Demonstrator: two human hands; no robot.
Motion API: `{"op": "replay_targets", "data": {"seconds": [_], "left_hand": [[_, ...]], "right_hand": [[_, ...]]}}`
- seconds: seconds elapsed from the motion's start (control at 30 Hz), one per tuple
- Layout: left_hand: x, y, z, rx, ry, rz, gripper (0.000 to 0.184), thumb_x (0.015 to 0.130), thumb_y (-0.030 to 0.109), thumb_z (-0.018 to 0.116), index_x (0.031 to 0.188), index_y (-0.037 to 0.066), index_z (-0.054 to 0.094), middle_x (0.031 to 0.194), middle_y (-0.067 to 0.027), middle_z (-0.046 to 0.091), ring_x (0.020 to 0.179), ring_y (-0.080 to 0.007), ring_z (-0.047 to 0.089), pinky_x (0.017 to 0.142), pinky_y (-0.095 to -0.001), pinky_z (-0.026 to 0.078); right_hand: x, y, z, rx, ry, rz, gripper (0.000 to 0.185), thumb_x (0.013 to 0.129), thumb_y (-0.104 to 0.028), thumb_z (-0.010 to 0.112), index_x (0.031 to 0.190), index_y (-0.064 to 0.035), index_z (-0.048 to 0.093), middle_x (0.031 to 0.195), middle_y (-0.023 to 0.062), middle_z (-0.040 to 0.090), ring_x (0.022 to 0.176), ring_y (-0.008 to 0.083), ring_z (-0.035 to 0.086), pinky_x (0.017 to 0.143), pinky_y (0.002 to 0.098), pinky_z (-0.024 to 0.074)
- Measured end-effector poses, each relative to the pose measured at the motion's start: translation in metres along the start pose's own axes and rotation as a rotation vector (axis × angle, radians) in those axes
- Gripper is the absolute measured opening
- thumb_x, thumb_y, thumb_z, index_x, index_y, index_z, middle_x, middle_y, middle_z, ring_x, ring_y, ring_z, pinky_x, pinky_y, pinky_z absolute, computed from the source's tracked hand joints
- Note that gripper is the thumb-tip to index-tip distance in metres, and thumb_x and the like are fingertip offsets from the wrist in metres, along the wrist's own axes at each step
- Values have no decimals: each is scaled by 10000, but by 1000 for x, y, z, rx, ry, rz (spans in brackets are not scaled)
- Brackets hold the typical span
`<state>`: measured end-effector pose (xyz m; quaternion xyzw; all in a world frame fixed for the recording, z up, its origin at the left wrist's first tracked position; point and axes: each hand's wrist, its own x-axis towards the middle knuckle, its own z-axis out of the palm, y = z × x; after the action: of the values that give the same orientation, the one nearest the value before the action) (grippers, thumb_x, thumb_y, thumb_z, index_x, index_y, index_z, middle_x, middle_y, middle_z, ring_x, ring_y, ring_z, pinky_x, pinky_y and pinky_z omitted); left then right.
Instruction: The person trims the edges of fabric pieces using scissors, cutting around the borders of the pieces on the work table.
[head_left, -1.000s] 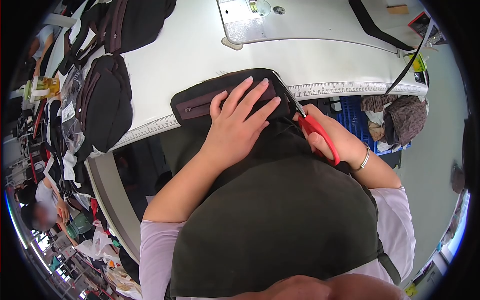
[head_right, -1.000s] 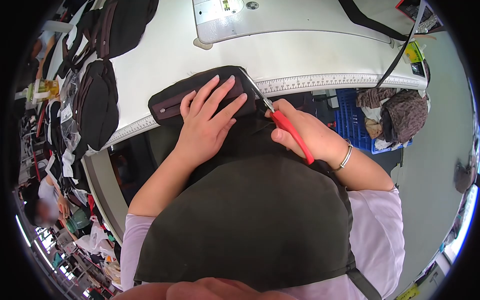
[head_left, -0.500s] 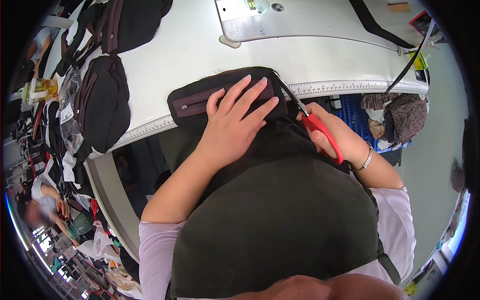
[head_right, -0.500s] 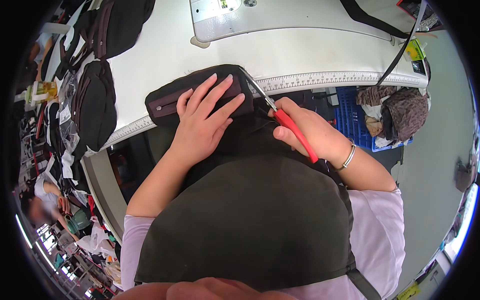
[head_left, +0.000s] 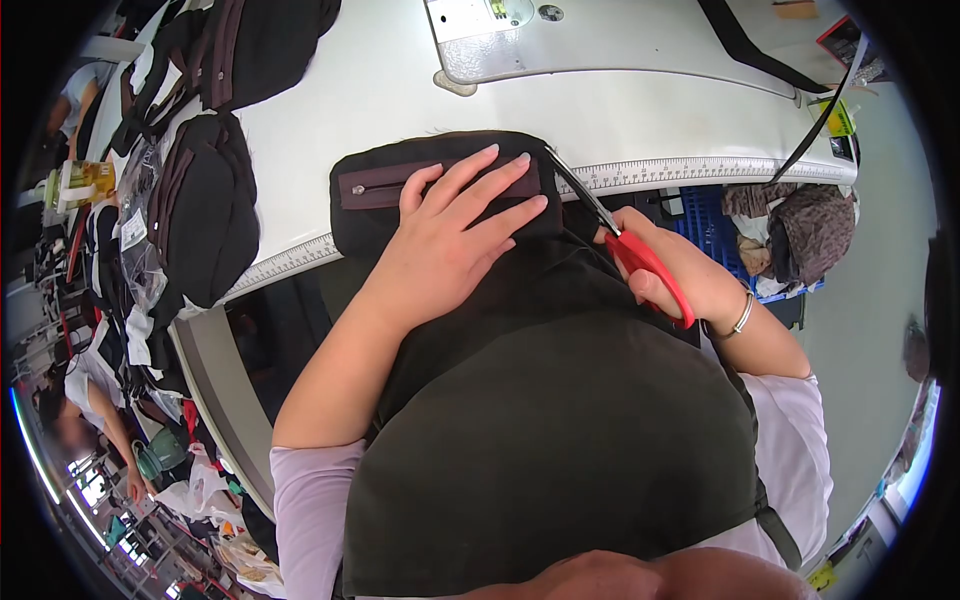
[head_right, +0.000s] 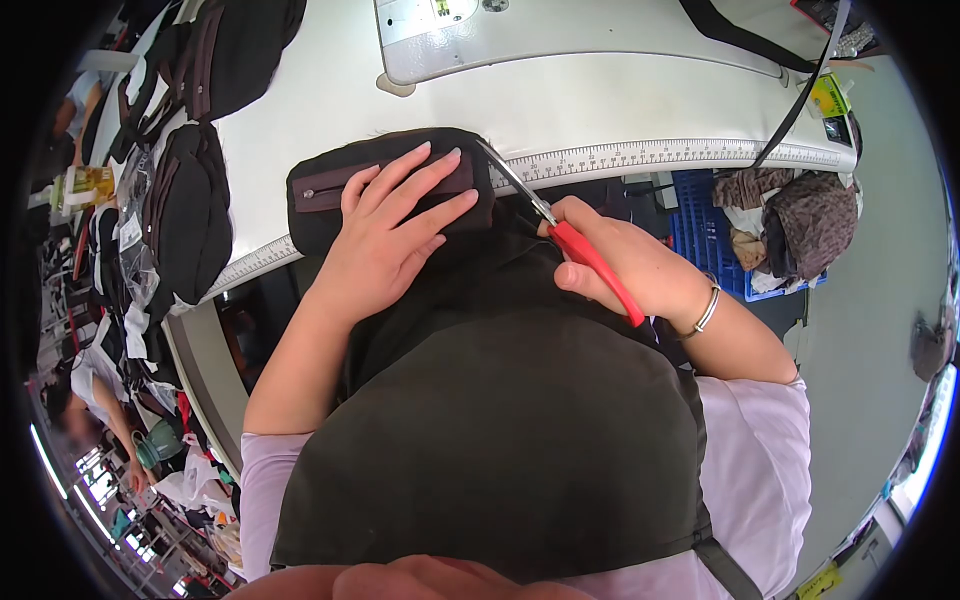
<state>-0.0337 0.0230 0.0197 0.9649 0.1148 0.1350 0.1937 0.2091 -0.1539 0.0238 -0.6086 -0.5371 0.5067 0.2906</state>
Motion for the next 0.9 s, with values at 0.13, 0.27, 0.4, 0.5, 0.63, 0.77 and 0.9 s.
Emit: {"op": "replay_targets", "data": {"seconds": [0.13, 0.27, 0.4, 0.5, 0.63, 0.77, 0.9], "left_hand": [[1, -2, -4, -34, -40, 42, 525, 826, 73, 713, 1328, 217, 659, 1536, -38, 486, 1441, -280, 404, 1124, -491, 274], [0, -2, -4, -40, -49, 47, 533, 820, 72, 712, 1330, 218, 659, 1535, -37, 488, 1443, -281, 402, 1126, -489, 273], [1, -3, -4, -57, -47, 52, 534, 821, 73, 712, 1332, 220, 660, 1533, -36, 491, 1443, -282, 402, 1125, -490, 273], [0, -3, -5, -56, -50, 50, 533, 824, 74, 711, 1334, 222, 661, 1532, -34, 491, 1443, -283, 402, 1127, -488, 271], [0, -4, -6, -63, -59, 58, 525, 826, 76, 712, 1327, 223, 666, 1532, -30, 493, 1445, -279, 403, 1129, -483, 268], [0, -6, -6, -63, -67, 68, 521, 825, 78, 713, 1323, 224, 669, 1528, -28, 497, 1446, -275, 404, 1130, -479, 266], [0, -9, -7, -59, -78, 80, 516, 827, 80, 712, 1321, 223, 670, 1528, -24, 498, 1449, -276, 402, 1132, -480, 268]], "right_hand": [[3, -5, -2, 8, -17, 36, 949, 858, -839, 490, 1269, 16, 484, 787, 29, 555, 676, 133, 535, 657, 265, 442], [6, -6, -3, -63, -16, -8, 843, 900, -766, 513, 1234, 7, 470, 934, 147, 618, 831, 331, 597, 753, 379, 491], [7, -7, -3, -102, 7, -5, 939, 867, -830, 492, 1263, 22, 484, 808, 75, 562, 736, 217, 551, 712, 329, 465], [7, -8, -4, -122, -2, 16, 943, 862, -835, 491, 1253, 23, 490, 826, 90, 568, 749, 235, 557, 729, 336, 471], [6, -6, -3, -95, 22, 4, 936, 858, -840, 490, 1236, 16, 504, 841, 96, 575, 764, 234, 564, 741, 333, 474], [5, -9, -6, -91, 22, 11, 928, 846, -851, 495, 1220, -3, 522, 843, 90, 575, 768, 222, 565, 742, 327, 473], [4, -9, -10, -81, 8, 28, 925, 826, -861, 515, 1210, -20, 531, 812, 62, 564, 739, 185, 546, 711, 310, 460]]}}
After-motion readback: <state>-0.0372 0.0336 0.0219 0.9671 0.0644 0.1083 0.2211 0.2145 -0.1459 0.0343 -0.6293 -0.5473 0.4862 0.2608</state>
